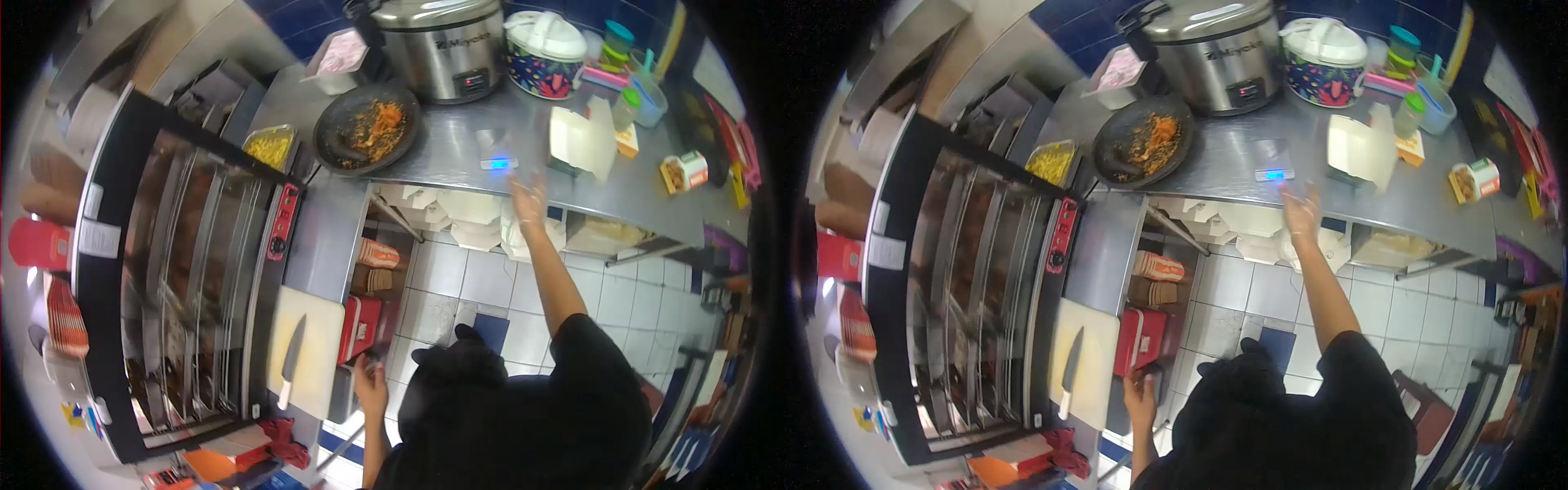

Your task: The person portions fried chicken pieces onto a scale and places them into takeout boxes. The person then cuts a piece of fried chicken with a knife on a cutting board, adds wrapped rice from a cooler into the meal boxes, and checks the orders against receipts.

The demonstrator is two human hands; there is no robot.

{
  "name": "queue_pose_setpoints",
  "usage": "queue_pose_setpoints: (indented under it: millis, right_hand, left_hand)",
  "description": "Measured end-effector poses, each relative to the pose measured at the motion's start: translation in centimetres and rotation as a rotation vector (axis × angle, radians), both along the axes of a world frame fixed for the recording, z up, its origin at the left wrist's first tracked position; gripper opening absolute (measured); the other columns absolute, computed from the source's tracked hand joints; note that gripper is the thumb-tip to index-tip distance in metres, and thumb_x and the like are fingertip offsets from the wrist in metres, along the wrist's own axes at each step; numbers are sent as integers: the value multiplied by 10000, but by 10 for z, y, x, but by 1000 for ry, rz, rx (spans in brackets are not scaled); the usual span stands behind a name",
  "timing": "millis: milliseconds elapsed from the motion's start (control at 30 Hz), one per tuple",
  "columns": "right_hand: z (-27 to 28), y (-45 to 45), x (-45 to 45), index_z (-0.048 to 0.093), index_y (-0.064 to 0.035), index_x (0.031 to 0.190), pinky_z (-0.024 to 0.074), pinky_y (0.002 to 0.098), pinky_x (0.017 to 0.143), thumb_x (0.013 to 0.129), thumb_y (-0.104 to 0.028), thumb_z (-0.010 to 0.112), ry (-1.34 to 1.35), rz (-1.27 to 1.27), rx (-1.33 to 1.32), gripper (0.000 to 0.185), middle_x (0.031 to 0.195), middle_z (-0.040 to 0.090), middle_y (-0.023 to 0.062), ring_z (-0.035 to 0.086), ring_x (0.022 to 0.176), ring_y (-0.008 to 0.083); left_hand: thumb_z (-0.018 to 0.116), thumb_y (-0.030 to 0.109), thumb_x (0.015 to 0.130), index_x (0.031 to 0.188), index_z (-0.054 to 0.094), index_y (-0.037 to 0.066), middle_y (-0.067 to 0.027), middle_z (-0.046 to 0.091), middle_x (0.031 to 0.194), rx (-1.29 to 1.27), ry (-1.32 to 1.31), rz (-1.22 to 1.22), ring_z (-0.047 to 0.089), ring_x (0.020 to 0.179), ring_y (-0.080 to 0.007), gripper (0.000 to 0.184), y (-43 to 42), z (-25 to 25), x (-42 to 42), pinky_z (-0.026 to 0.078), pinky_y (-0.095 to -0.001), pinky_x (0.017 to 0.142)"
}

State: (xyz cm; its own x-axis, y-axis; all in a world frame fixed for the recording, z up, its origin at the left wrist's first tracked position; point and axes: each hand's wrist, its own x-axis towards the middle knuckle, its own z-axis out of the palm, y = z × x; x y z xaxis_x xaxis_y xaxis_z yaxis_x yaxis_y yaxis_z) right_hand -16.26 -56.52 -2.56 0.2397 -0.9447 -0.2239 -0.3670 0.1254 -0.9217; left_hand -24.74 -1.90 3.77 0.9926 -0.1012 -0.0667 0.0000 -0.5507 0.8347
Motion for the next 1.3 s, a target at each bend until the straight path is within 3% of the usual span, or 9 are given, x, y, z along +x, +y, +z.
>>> queue_pose_setpoints:
  millis: [100, 400, 533, 600, 700, 833, 933, 1033, 1300]
  right_hand:
    - [61, 14, 57, 158, -32, 1570, 374, 449, 1129, 747, -616, 767, 468, 288, -491, 1178, 1489, 433, 287, 451, 1381, 387]
    - [74, 12, 145, -14, -19, 1585, 401, 427, 1129, 724, -519, 774, 957, 583, -314, 1270, 1626, 257, 185, 467, 1377, 372]
    - [-122, -3, 195, 276, -32, 1556, 469, 429, 1030, 735, -533, 779, 313, 514, -538, 1085, 1445, 509, 234, 550, 1288, 318]
    - [28, 117, 165, 501, -73, 1443, 471, 458, 1016, 834, -511, 725, -165, 843, 483, 783, 1314, 627, 147, 633, 1133, 292]
    - [48, 218, 190, 575, -31, 1342, 441, 431, 1044, 849, -447, 729, -212, 1061, 688, 664, 1331, 599, 152, 593, 1165, 289]
    - [65, 307, 238, 23, 12, 1578, 398, 417, 1101, 633, -559, 827, 172, 1192, 5, 1366, 1461, 460, 311, 495, 1339, 397]
    - [60, 335, 265, 53, 6, 1581, 410, 422, 1090, 681, -508, 823, 244, 1207, 22, 1292, 1467, 467, 282, 495, 1340, 387]
    - [85, 342, 256, 40, 6, 1583, 417, 442, 1082, 749, -447, 800, -86, 1017, 586, 1216, 1453, 490, 256, 518, 1316, 370]
    - [113, 270, 74, 91, -23, 1593, 475, 341, 885, 838, -332, 697, -14, 737, 324, 1016, 913, 645, 91, 595, 847, 179]
  left_hand:
    - [649, 201, 964, 1411, 448, -24, -227, 613, 1242, 36, 99, 219, 662, 1004, -264, 539, 14, 13, -16, 535, -351, 838]
    - [679, 218, 943, 1444, 420, 7, -250, 618, 1255, -72, 260, 662, 662, 980, -256, 602, 73, 6, -72, 533, -351, 829]
    - [687, 209, 937, 1457, 402, 11, -235, 614, 1253, -134, 304, 731, 658, 979, -251, 625, 76, -6, -88, 534, -346, 814]
    - [686, 204, 937, 1462, 397, 11, -231, 610, 1257, -184, 300, 733, 658, 977, -249, 630, 68, -2, -82, 535, -341, 812]
    - [676, 193, 944, 1460, 405, 15, -199, 615, 1256, -232, 317, 659, 650, 953, -223, 609, 59, 25, -63, 537, -315, 781]
    - [665, 168, 953, 1370, 518, -6, -192, 661, 1211, -82, 295, 366, 673, 1031, -220, 475, 61, 33, -14, 537, -351, 889]
    - [628, 179, 970, 1368, 527, -12, -230, 623, 1277, -4, 64, 113, 625, 1162, -313, 453, 43, 38, 63, 493, -389, 990]
    - [551, 184, 999, 1392, 480, -64, -297, 516, 1401, 2, -171, 129, 495, 1320, -420, 471, 6, 14, 169, 379, -436, 1123]
    - [508, 503, 967, 1437, 290, -200, -397, 292, 1510, 555, -162, 257, 226, 1448, -505, 873, -68, -90, 413, 124, -557, 1210]
